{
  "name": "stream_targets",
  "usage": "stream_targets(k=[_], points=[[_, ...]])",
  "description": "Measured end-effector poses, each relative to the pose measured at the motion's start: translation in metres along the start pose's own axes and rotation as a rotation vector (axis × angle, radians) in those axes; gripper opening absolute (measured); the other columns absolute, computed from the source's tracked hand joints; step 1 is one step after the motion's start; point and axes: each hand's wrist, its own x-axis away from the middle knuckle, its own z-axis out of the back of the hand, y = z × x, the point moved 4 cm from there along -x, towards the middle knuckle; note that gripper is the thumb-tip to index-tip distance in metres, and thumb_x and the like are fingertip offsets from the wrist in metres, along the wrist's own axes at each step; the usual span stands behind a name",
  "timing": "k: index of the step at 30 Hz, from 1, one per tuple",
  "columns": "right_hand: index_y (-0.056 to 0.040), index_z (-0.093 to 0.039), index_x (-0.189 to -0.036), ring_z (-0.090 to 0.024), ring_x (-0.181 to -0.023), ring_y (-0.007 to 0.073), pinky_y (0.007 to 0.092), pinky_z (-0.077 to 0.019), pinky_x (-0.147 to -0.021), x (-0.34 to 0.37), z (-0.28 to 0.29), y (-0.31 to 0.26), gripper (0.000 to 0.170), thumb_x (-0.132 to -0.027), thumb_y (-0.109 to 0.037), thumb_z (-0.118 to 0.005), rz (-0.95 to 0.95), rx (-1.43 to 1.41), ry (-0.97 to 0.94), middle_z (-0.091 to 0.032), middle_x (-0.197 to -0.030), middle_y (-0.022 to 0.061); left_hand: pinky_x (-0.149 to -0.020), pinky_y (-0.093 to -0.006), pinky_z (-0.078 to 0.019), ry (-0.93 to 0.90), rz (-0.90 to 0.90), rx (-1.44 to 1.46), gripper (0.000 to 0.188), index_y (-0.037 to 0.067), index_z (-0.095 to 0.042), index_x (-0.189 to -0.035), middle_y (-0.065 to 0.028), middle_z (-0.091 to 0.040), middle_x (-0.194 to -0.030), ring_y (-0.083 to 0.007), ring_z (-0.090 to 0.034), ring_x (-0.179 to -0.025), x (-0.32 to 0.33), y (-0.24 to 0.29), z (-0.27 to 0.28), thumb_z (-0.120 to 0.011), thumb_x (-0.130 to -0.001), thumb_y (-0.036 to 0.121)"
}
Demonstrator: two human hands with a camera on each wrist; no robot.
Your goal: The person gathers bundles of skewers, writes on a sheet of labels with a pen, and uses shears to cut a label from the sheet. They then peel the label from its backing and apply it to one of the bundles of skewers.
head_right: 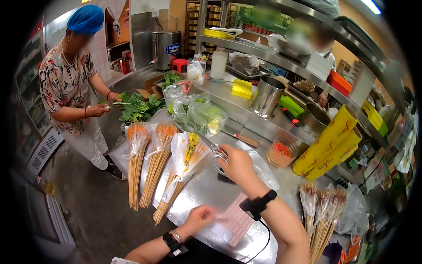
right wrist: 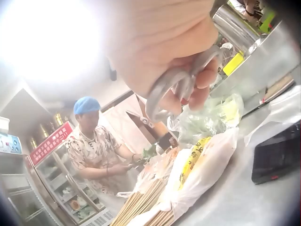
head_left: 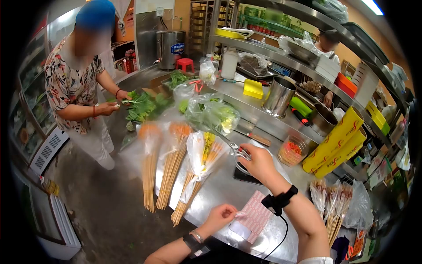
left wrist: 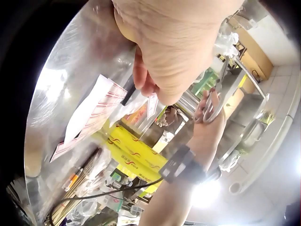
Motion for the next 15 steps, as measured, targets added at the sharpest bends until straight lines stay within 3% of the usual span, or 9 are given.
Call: stream_targets(k=[3,4,7,10,13,15], points=[[-0.0079,-0.067,-0.106,-0.066,-0.083,0.0378,0.0463,-0.0519,-0.072,-0.042,-0.030,0.005,0.034,-0.076,-0.024,-0.071,0.031,0.052,-0.077,-0.070,-0.087,0.0173,-0.068,-0.0184,-0.0509,-0.011,0.022,-0.074,0.005,0.000,-0.060,-0.089,-0.0025,-0.068,-0.097,-0.0026,-0.059,-0.077,0.001,0.012,-0.001,-0.064,-0.090,0.001],[-0.0071,-0.069,-0.106,-0.067,-0.084,0.0364,0.0409,-0.0523,-0.073,-0.054,-0.035,0.003,0.035,-0.076,-0.024,-0.071,0.012,0.079,-0.143,-0.070,-0.092,0.0176,-0.074,-0.0212,-0.0506,-0.023,0.078,-0.037,0.010,0.004,-0.064,-0.096,0.0000,-0.066,-0.094,-0.0044,-0.059,-0.084,0.002,0.005,0.001,-0.069,-0.089,0.009],[-0.0061,-0.071,-0.103,-0.067,-0.087,0.0363,0.0414,-0.0524,-0.077,-0.087,-0.063,0.025,0.034,-0.075,-0.024,-0.073,-0.035,0.173,-0.147,-0.070,-0.095,0.0185,-0.074,-0.0222,-0.0513,-0.027,0.015,-0.121,0.010,0.004,-0.065,-0.097,-0.0009,-0.066,-0.094,-0.0062,-0.061,-0.083,0.003,0.010,0.002,-0.069,-0.088,0.008],[-0.0057,-0.071,-0.102,-0.067,-0.090,0.0360,0.0406,-0.0523,-0.080,-0.115,-0.073,0.067,0.034,-0.074,-0.024,-0.074,-0.371,0.158,-0.044,-0.070,-0.096,0.0201,-0.074,-0.0234,-0.0520,-0.025,-0.004,-0.132,0.012,0.004,-0.066,-0.099,-0.0016,-0.066,-0.095,-0.0079,-0.062,-0.083,0.002,0.009,0.003,-0.068,-0.088,0.008],[-0.0048,-0.071,-0.104,-0.069,-0.090,0.0331,0.0387,-0.0525,-0.079,-0.113,-0.058,0.090,0.035,-0.075,-0.024,-0.075,-0.411,0.075,0.062,-0.071,-0.097,0.0196,-0.075,-0.0235,-0.0521,-0.040,0.005,-0.180,0.012,0.004,-0.066,-0.099,-0.0019,-0.066,-0.095,-0.0081,-0.062,-0.083,0.003,0.012,0.002,-0.068,-0.089,0.008],[-0.0032,-0.070,-0.105,-0.069,-0.086,0.0329,0.0418,-0.0526,-0.076,-0.100,-0.057,0.118,0.037,-0.074,-0.023,-0.071,-0.365,0.052,0.084,-0.071,-0.098,0.0171,-0.075,-0.0234,-0.0521,-0.058,0.009,-0.149,0.011,0.004,-0.065,-0.099,-0.0023,-0.066,-0.096,-0.0081,-0.062,-0.083,0.002,0.008,0.002,-0.067,-0.089,0.008]])
